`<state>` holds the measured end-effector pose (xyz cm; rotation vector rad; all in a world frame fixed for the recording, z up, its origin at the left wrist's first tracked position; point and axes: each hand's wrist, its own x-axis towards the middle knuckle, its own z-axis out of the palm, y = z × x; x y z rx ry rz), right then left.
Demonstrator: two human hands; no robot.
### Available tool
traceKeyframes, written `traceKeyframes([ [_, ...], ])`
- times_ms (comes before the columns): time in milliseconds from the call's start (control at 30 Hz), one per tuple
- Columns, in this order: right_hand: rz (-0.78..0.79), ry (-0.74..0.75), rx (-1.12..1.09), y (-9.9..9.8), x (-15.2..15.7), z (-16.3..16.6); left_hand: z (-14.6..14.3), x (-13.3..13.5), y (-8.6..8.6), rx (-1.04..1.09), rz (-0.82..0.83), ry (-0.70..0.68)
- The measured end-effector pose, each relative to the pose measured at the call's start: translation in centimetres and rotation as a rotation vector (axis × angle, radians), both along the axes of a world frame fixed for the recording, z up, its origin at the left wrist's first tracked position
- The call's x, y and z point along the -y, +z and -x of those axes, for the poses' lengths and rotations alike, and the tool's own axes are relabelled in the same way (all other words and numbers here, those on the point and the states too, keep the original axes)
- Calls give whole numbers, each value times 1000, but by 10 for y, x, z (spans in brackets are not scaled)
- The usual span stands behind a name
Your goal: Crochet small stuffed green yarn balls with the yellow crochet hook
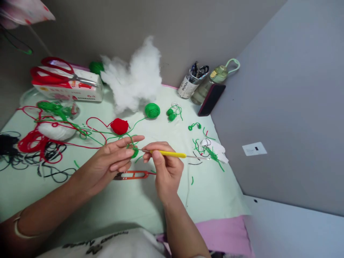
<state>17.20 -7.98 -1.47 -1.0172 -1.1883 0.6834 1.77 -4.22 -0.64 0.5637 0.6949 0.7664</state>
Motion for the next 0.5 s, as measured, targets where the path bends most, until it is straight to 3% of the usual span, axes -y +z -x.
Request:
traceKeyframes([
  [67, 26, 31, 4, 0, -1, 2, -1, 2, 0, -66, -63, -8],
  [167, -22, -10, 176, -3, 3, 3, -3, 5, -2, -160, -116, 52],
  [267, -124, -60, 489, -7, 9, 2, -6, 4, -4, -100, -46, 40],
  [333, -161, -84, 574, -8, 10, 0, -6, 2, -4, -2, 46, -9],
  [400, -140, -101, 429, -6, 8, -2, -4, 0, -4, 54, 98, -4],
  [500, -27, -46, 56, -3, 2, -4, -3, -2, -5, 20, 45, 67],
])
